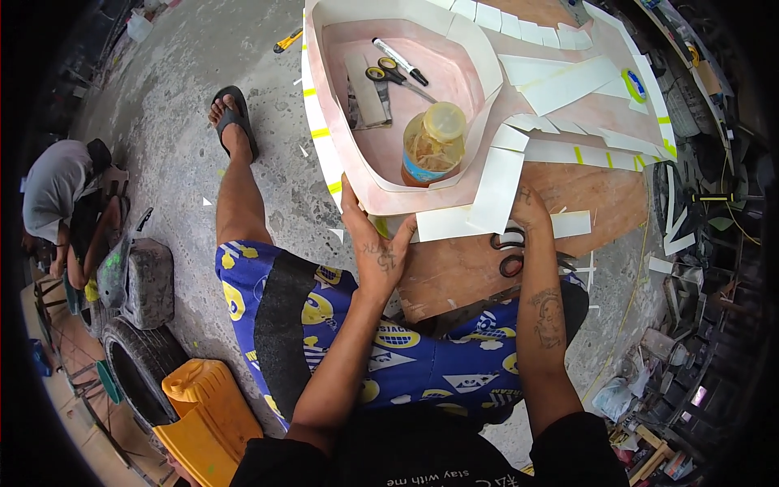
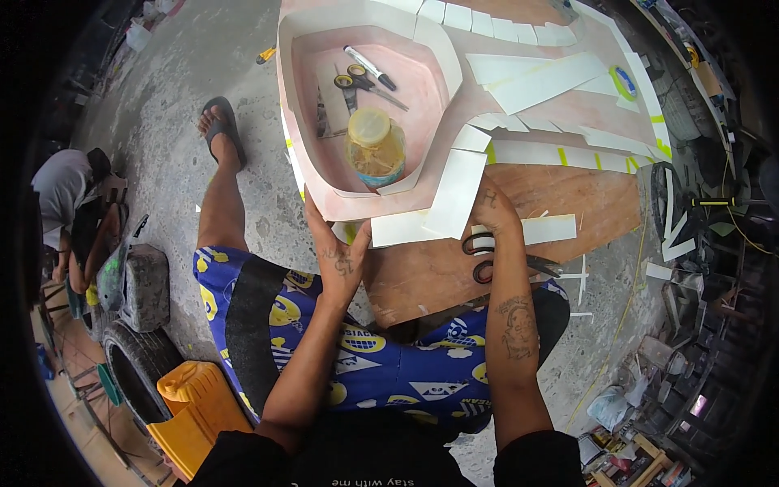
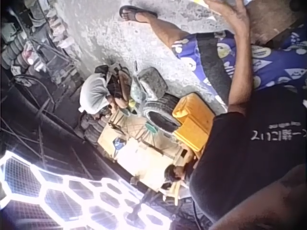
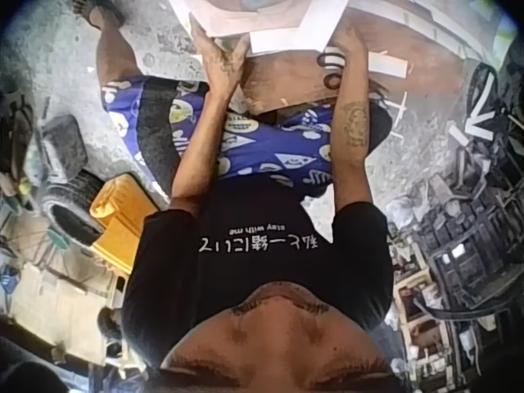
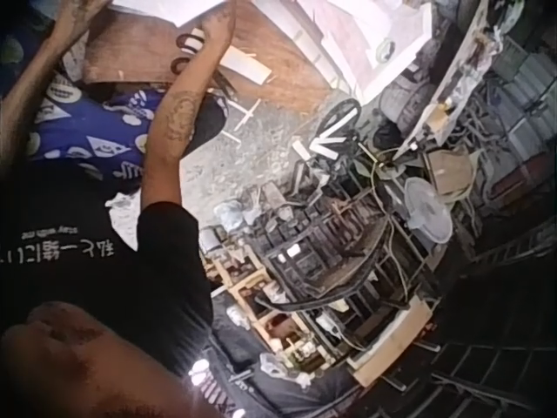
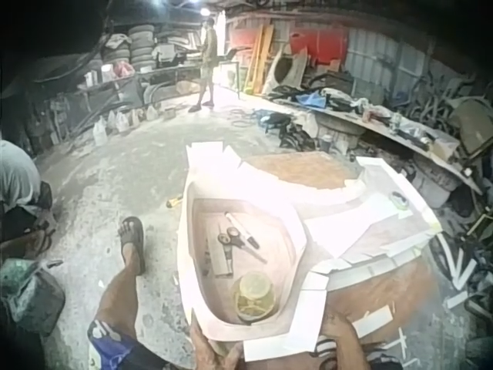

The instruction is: Cutting foam strips with scissors and gluing them onto a mold to build up a car body component.

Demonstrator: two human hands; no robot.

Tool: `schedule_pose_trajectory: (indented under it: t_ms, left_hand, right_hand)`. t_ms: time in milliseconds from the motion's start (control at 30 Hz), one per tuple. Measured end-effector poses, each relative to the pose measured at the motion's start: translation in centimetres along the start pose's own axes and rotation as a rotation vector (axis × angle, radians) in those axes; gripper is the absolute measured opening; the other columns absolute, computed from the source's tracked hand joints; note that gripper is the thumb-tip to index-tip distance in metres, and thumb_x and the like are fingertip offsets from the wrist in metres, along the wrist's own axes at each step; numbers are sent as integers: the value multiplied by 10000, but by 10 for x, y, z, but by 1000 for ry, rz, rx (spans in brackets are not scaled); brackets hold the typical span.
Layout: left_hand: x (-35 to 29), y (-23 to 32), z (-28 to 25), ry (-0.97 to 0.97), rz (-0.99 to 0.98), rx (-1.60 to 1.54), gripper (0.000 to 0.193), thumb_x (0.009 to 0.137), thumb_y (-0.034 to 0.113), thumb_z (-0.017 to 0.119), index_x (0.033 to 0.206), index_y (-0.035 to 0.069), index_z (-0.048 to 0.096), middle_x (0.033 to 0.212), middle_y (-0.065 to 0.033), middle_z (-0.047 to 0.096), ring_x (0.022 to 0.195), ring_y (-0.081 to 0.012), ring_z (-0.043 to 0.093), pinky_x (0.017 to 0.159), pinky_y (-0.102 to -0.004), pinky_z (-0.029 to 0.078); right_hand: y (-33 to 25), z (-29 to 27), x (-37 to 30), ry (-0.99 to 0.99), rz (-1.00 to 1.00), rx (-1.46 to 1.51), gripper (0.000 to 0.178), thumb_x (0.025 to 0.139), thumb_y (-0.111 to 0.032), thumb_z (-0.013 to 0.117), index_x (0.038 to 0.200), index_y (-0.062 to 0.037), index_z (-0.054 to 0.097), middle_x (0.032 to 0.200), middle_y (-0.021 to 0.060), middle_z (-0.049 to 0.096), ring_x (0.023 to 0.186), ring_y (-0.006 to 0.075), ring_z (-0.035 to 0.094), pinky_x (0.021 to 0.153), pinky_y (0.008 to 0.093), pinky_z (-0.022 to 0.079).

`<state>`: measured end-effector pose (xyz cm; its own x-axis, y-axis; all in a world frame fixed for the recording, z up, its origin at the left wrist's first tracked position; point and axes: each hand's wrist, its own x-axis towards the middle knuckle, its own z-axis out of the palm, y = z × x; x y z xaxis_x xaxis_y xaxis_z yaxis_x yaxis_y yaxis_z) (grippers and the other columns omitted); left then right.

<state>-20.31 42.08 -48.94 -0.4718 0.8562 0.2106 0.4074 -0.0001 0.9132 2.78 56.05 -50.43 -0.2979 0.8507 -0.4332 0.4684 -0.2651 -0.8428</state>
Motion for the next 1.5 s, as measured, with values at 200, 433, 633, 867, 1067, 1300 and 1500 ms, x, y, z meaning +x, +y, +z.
schedule_pose_trajectory:
  t_ms: [200,433,633,867,1067,1300,1500]
  left_hand:
    - [1,-7,-2,-5,-2,-66,1030,784,163,794,1506,-46,89,1476,-250,243,1346,-353,335,1117,-421,302]
    - [1,-11,1,23,16,-84,1027,803,206,783,1513,-41,84,1468,-264,264,1337,-357,347,1110,-423,310]
    - [0,-11,-1,29,19,-59,1025,805,217,783,1513,-40,88,1468,-273,268,1335,-379,327,1114,-434,293]
    - [0,-10,-1,36,12,-88,1023,802,221,787,1512,-44,100,1476,-254,271,1330,-374,319,1109,-436,289]
    - [-1,-9,1,43,11,-35,967,820,186,761,1515,-9,119,1467,-216,285,1328,-328,388,1107,-423,332]
    - [-2,-7,0,27,-17,-65,979,818,177,764,1517,-10,106,1494,-216,238,1341,-331,376,1110,-427,332]
    - [-1,-8,1,47,-33,-103,1054,776,191,807,1515,-34,92,1467,-244,295,1322,-357,318,1113,-427,272]
  right_hand:
    - [-3,9,-47,-153,-104,576,466,916,-262,648,1242,55,544,1107,180,654,1057,234,631,889,380,531]
    - [-68,45,-86,-71,118,720,590,931,-434,618,1230,69,538,1052,182,673,869,290,701,726,461,606]
    - [-69,52,-74,103,78,554,386,847,-216,738,1052,97,644,962,173,692,789,230,706,623,336,626]
    - [-76,53,-75,133,114,554,403,802,-178,776,1055,104,636,974,178,683,832,246,697,618,349,633]
    - [-76,50,-70,123,129,546,413,796,-174,782,1056,108,630,973,180,683,829,255,698,624,353,637]
    - [-77,49,-71,114,160,549,413,791,-156,791,1056,115,627,972,181,682,817,255,704,655,362,641]
    - [-75,48,-75,107,148,606,412,812,-180,780,1065,107,628,975,178,684,787,258,706,649,374,640]
